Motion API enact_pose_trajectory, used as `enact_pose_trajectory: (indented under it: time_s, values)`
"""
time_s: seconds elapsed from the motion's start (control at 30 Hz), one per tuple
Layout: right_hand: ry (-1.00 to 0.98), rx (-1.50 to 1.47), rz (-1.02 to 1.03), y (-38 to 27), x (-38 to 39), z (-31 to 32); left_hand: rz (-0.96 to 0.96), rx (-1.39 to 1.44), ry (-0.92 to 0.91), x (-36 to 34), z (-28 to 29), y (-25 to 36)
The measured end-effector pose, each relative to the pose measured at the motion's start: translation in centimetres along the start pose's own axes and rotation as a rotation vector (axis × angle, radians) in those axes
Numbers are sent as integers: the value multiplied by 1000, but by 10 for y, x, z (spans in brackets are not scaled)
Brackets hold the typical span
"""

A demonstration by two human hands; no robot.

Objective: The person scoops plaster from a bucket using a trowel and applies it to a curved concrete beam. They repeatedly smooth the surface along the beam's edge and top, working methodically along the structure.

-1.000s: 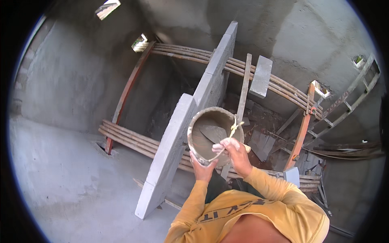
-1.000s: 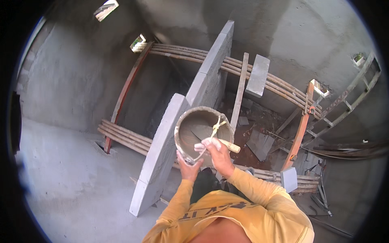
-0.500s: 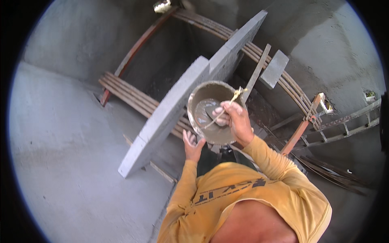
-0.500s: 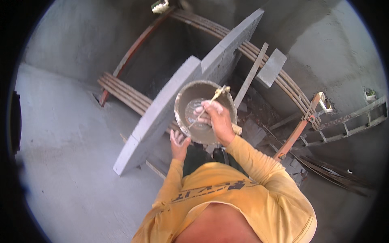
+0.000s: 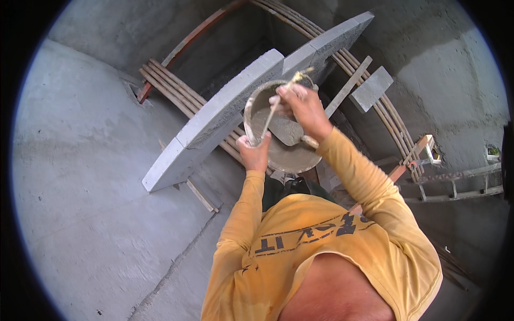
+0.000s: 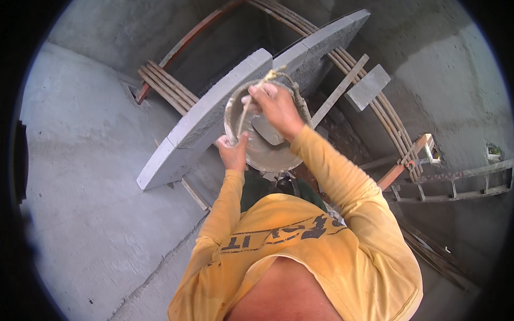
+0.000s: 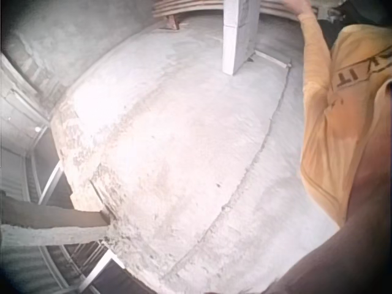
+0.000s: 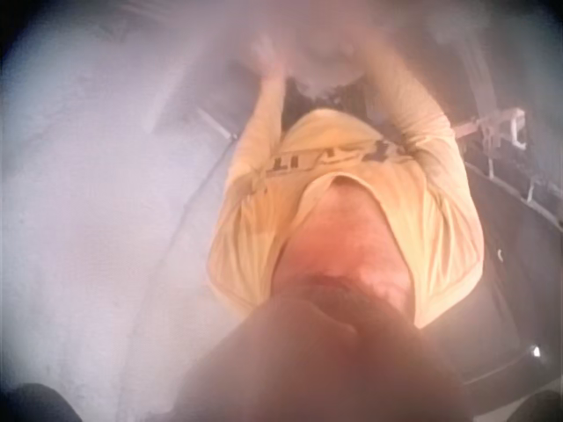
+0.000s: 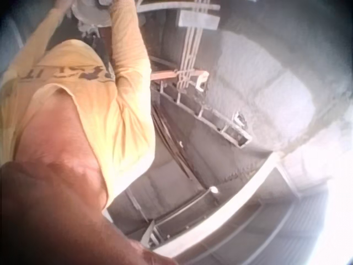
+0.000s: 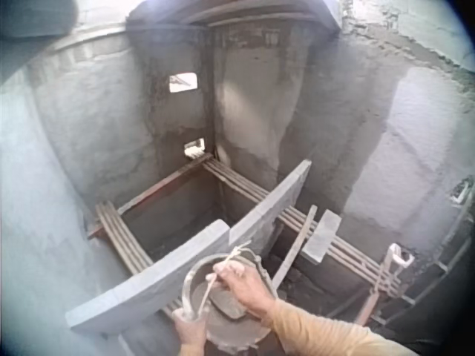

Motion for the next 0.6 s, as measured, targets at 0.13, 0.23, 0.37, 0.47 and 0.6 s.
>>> enact_pose_trajectory:
  time_s: [0.13, 0.23, 0.37, 0.47, 0.6]
  values:
    - [-62, 801, 249, -37, 21, 56, -21, 137, 0, -19, 3, 15]
    - [72, 1223, -185, 33, 68, 140, -80, 85, 3, -29, 6, 24]
    - [-116, 843, -606, 160, 115, 154, -133, 48, 27, -34, 15, 30]
    - [-97, 539, -682, 187, 116, 131, -118, 36, 26, -36, 22, 34]
    - [-106, 598, -675, 152, 90, 113, -164, -29, 0, -41, 24, 61]
Point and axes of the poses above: each hand's wrist, its own x-axis away from the middle knuckle, its own z-axis out of the back of the hand, y = z × x, the point moved 10 cm from there along -x, towards the middle knuckle, and after that the axes turned 8 degrees about -x, right-handed, at the moved point
